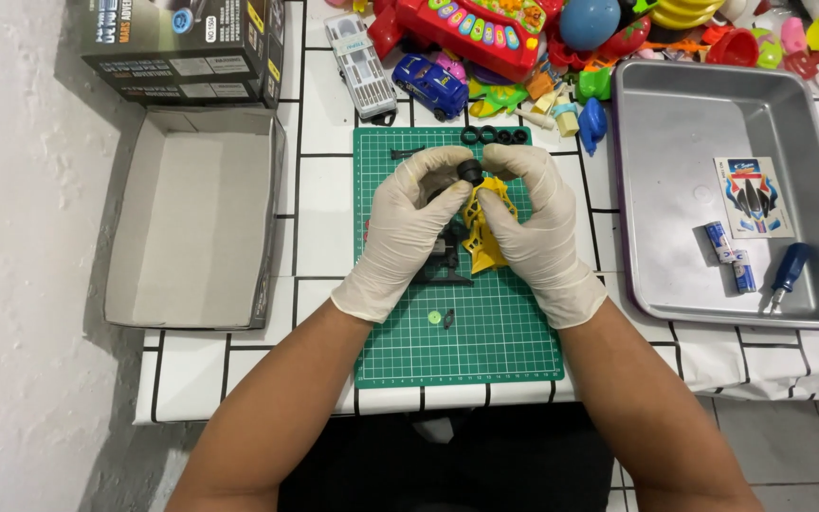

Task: Assembling a toy car chassis by installing the motor, gears, and applying lubricant on a workspace mat.

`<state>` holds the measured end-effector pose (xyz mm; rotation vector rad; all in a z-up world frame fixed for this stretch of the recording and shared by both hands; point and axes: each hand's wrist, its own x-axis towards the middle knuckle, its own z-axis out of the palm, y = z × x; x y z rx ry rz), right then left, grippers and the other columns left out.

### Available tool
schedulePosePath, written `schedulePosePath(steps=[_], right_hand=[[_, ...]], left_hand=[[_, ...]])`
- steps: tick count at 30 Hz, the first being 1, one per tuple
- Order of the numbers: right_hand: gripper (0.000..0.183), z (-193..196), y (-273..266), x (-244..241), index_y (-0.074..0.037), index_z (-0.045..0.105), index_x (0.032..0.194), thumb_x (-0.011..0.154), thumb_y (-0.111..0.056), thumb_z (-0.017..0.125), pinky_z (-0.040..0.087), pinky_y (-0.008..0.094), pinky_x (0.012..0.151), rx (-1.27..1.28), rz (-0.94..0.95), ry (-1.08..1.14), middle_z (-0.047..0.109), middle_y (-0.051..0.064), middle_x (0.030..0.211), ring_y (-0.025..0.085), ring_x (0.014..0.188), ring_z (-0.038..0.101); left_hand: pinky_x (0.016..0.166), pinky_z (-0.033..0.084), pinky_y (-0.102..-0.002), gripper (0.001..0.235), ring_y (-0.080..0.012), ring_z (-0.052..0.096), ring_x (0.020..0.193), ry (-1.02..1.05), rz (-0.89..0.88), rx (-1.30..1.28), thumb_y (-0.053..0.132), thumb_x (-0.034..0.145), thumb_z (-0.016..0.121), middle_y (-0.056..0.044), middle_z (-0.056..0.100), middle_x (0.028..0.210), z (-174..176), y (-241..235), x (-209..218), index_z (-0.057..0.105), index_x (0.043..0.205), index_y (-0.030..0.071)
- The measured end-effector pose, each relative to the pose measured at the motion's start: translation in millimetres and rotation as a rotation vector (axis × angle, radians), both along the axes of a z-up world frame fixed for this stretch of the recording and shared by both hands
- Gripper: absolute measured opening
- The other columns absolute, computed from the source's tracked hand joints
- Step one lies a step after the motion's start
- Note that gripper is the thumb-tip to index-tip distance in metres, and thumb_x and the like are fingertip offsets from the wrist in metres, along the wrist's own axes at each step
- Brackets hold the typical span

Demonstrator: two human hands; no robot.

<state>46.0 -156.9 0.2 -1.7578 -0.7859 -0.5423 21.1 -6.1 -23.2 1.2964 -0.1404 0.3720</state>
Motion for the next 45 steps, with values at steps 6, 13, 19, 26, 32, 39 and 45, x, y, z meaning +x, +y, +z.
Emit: schedulePosePath(steps=[6,13,19,26,32,39,45], right_hand=[[0.029,-2,-6,7,0.001,0.070,0.124,0.098,-0.011,0.075,0.054,0.042,0.092,-0.011,0.047,0.005,0.064,0.016,0.112,0.029,0.102,0.064],[0.030,-4,-5,6,-0.001,0.071,0.121,0.096,-0.016,0.078,0.054,0.039,0.091,0.035,0.067,0.053,0.066,0.014,0.109,0.026,0.099,0.066],[0.025,-8,-5,7,0.001,0.072,0.118,0.094,-0.005,0.077,0.055,0.042,0.088,0.045,0.091,0.090,0.070,0.015,0.100,0.027,0.093,0.069],[0.023,-16,-7,9,0.001,0.070,0.115,0.093,-0.003,0.078,0.055,0.042,0.089,0.095,0.116,0.142,0.072,0.012,0.095,0.021,0.090,0.068],[0.022,-12,-4,8,0.000,0.073,0.114,0.094,-0.007,0.080,0.055,0.041,0.089,0.080,0.085,0.131,0.073,0.011,0.093,0.020,0.087,0.068],[0.017,-16,-4,7,-0.002,0.074,0.109,0.095,-0.009,0.080,0.055,0.039,0.085,0.048,0.033,0.126,0.072,0.009,0.088,0.019,0.083,0.067],[0.014,-22,-6,9,-0.002,0.075,0.106,0.093,-0.005,0.080,0.055,0.038,0.084,0.052,0.021,0.154,0.073,0.009,0.087,0.019,0.081,0.068]], left_hand=[[0.100,0.055,-0.036,0.027,-0.0138,0.070,0.106,-0.067,-0.025,0.033,0.008,0.095,0.078,-0.007,0.073,0.113,15,0,-8,0.072,0.121,0.009],[0.097,0.057,-0.037,0.024,-0.0201,0.073,0.106,-0.093,0.010,0.152,0.007,0.094,0.077,-0.008,0.073,0.112,23,9,-10,0.073,0.118,0.009],[0.095,0.058,-0.037,0.022,-0.0196,0.074,0.102,-0.117,0.005,0.167,0.004,0.095,0.075,-0.008,0.072,0.108,24,9,-9,0.074,0.117,0.008],[0.092,0.059,-0.035,0.020,-0.0160,0.073,0.100,-0.094,0.013,0.163,0.006,0.095,0.076,-0.006,0.072,0.105,25,9,-11,0.075,0.114,0.010],[0.093,0.058,-0.036,0.018,-0.0176,0.073,0.100,-0.127,0.068,0.198,0.008,0.097,0.074,-0.006,0.072,0.105,25,8,-12,0.075,0.115,0.011],[0.091,0.058,-0.036,0.017,-0.0202,0.074,0.098,-0.132,0.101,0.249,0.008,0.096,0.074,-0.006,0.072,0.102,18,5,-10,0.075,0.113,0.011],[0.088,0.058,-0.035,0.016,-0.0190,0.073,0.095,-0.122,0.136,0.264,0.009,0.095,0.075,-0.006,0.072,0.097,16,2,-8,0.076,0.110,0.013]])
